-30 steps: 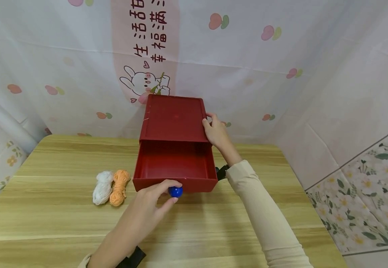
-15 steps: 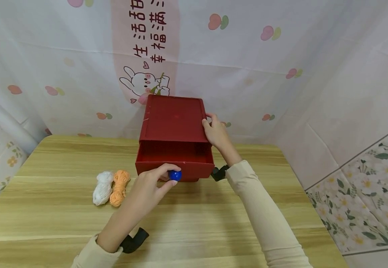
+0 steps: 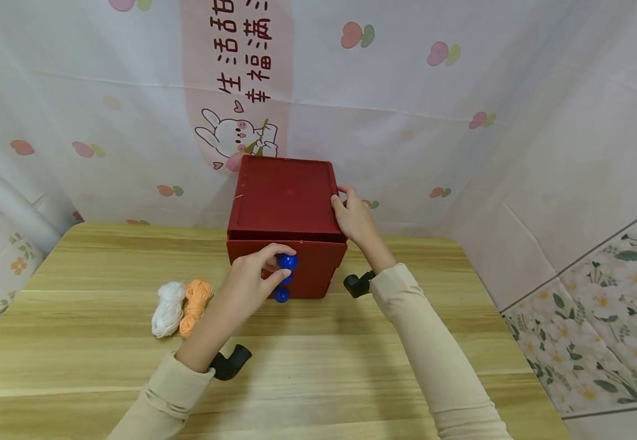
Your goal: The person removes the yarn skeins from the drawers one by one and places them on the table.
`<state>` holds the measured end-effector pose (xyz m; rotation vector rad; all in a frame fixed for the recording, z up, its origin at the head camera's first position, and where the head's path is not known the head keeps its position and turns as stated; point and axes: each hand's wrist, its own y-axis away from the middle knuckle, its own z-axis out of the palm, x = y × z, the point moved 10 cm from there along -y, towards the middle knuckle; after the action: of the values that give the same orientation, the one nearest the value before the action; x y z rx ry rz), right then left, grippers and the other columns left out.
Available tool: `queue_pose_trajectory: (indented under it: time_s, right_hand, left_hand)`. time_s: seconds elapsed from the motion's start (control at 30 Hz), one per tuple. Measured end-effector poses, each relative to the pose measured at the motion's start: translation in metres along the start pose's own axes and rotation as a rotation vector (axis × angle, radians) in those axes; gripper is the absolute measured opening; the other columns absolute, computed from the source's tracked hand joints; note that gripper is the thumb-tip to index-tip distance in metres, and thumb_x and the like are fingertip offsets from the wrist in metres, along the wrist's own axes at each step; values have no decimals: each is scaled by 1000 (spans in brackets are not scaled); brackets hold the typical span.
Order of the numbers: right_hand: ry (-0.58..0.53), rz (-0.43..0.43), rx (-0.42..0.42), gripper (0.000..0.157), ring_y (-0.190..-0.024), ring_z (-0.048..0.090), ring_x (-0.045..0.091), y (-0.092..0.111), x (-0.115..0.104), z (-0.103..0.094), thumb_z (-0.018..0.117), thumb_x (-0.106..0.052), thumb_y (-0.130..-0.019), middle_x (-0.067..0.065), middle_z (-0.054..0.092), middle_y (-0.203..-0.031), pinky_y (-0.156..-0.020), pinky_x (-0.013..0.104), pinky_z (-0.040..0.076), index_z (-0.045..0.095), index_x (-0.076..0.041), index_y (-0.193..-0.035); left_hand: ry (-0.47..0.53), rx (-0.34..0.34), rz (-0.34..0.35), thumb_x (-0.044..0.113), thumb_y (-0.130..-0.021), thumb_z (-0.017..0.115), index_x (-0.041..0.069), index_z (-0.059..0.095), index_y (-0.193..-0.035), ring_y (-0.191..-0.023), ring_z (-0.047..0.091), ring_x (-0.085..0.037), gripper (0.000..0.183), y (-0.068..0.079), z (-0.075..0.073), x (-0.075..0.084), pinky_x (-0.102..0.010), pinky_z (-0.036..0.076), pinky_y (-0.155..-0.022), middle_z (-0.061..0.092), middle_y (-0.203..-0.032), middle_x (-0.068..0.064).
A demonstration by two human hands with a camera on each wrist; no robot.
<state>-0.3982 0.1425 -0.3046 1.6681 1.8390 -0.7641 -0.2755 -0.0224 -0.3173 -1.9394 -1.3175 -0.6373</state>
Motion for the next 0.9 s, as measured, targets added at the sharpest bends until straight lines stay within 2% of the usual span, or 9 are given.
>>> queue_pose_trajectory:
  time_s: [0.3,0.63,0.83,0.9]
  right_hand:
    - [14,-4,-1,50,-100,59,28,1,-2,1,33,-32,-101,18,58,-115,-84,42,48,28,-10,-145]
    - [25,12,3,50,-100,58,29,1,-1,0,33,-32,-101,18,58,-116,-86,43,47,28,-10,-145]
    - [39,17,2,50,-102,57,28,0,-2,0,31,-33,-101,17,57,-118,-88,44,46,26,-11,-146]
    - [48,24,4,50,-103,57,28,0,-1,0,31,-33,-101,17,57,-118,-88,44,46,26,-11,-146]
  left_hand:
    - [-15,6,-5,14,-88,63,17,58,-118,-86,65,-21,30,-11,-2,-4,-36,54,-73,67,-90,-5]
    - [-7,-24,-41,14,-88,63,18,59,-118,-87,63,-21,31,-16,-1,-8,-36,54,-75,67,-93,-5]
    - [-87,-12,-52,20,-90,61,21,59,-122,-90,66,-21,32,-13,-6,-5,-37,54,-73,69,-98,-5]
    - [-110,6,-40,22,-92,59,22,60,-123,-88,67,-21,31,-10,-9,-3,-35,53,-65,71,-99,-5]
